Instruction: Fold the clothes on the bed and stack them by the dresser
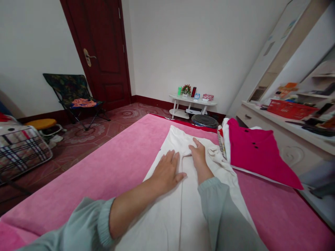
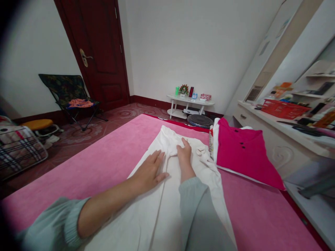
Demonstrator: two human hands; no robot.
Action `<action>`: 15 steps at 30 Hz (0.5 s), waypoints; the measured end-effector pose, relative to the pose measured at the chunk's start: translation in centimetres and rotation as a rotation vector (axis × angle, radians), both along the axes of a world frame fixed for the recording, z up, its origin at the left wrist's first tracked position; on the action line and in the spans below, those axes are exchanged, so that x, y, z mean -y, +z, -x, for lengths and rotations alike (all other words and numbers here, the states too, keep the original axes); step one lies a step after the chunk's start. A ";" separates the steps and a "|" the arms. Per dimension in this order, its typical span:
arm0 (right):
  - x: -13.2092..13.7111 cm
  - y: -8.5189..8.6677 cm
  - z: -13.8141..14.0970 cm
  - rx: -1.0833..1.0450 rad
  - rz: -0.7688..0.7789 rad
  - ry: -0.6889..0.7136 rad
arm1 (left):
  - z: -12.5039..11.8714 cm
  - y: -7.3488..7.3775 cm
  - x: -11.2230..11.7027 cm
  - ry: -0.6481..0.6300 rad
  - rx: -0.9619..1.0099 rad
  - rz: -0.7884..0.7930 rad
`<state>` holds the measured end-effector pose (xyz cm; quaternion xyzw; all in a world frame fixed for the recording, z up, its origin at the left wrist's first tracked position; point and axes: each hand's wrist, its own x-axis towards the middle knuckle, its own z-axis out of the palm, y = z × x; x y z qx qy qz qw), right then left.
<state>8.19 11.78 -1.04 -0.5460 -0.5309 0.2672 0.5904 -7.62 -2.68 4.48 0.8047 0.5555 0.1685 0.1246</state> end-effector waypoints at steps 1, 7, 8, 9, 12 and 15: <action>0.2 0.1 0.0 0.024 -0.015 -0.028 | 0.0 -1.0 -0.5 -0.006 -0.030 0.012; 1.9 1.2 0.4 0.266 -0.068 -0.204 | 0.6 -2.9 -0.6 -0.077 -0.088 -0.005; 2.2 1.4 0.5 0.294 -0.049 -0.227 | 0.6 -2.8 -0.6 -0.077 -0.093 -0.002; 2.4 1.5 0.5 0.314 -0.031 -0.248 | 0.6 -2.7 -0.6 -0.078 -0.099 0.002; 2.6 1.6 0.5 0.361 0.016 -0.268 | 0.4 -2.5 -0.6 -0.079 -0.111 0.003; 1.8 1.4 0.1 0.397 0.071 -0.254 | 0.4 -2.6 -0.5 -0.072 -0.121 -0.019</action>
